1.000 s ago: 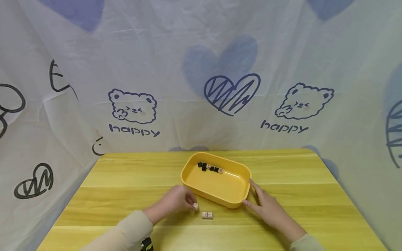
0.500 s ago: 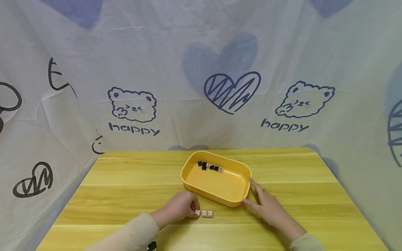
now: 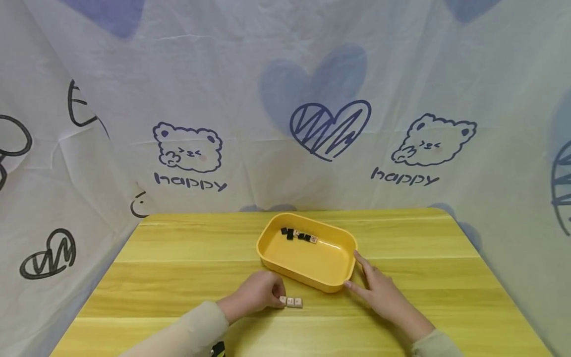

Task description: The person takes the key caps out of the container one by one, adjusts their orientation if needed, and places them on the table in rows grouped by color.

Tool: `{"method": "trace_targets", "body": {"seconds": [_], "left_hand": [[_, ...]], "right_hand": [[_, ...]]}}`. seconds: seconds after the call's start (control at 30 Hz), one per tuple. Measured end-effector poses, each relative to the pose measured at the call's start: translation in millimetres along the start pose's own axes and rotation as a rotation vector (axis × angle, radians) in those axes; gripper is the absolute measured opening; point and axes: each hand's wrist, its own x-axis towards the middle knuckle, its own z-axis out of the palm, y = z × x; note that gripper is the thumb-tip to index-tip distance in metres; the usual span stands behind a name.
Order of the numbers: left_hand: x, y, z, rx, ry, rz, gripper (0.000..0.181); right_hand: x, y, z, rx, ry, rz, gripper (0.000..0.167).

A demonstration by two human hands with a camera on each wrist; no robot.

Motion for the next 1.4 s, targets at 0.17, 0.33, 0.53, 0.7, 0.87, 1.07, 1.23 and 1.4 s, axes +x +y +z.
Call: {"method": "trace_targets", "body": {"seconds": [0.17,0.33,0.53,0.7,0.87,1.07,1.23,1.4], "left_hand": [[2.1,0.4,-1.7,0.014,0.003,0.009,0.019],[3.6,0.3,-2.6,0.024,0.007,0.017,0.020],[4.4,-0.7,-3.8,0.026,0.002,0.013,0.020],[6.0,0.5,-10.6,-0.026,-0.005,0.013,0.017],[12.5,8.0,-24.9,0.024,0.022,0.092,0.017],[25.5,26.7,-50.3,0.123,0.052,0.135,0.021],[43.8,36.1,-68.7,0.200,-0.003,0.148,0.026],[61.7,41.0,-81.4,0.287,-0.083,0.214,0.032]], "right_hand": [[1.7,-1,-2,0.005,-0.008,0.007,0.085],[2.7,-3,-4,0.002,-0.016,0.020,0.085],[3.5,-3,-4,-0.004,-0.006,0.019,0.085],[3.6,-3,-4,-0.002,-0.004,0.013,0.085],[3.3,-3,-4,0.000,-0.005,0.018,0.085],[2.0,-3,-3,0.001,-0.002,0.014,0.086],[1.3,-2,-3,-0.002,0.002,0.013,0.085],[0.1,-2,-1,-0.010,0.003,0.017,0.084]]}}
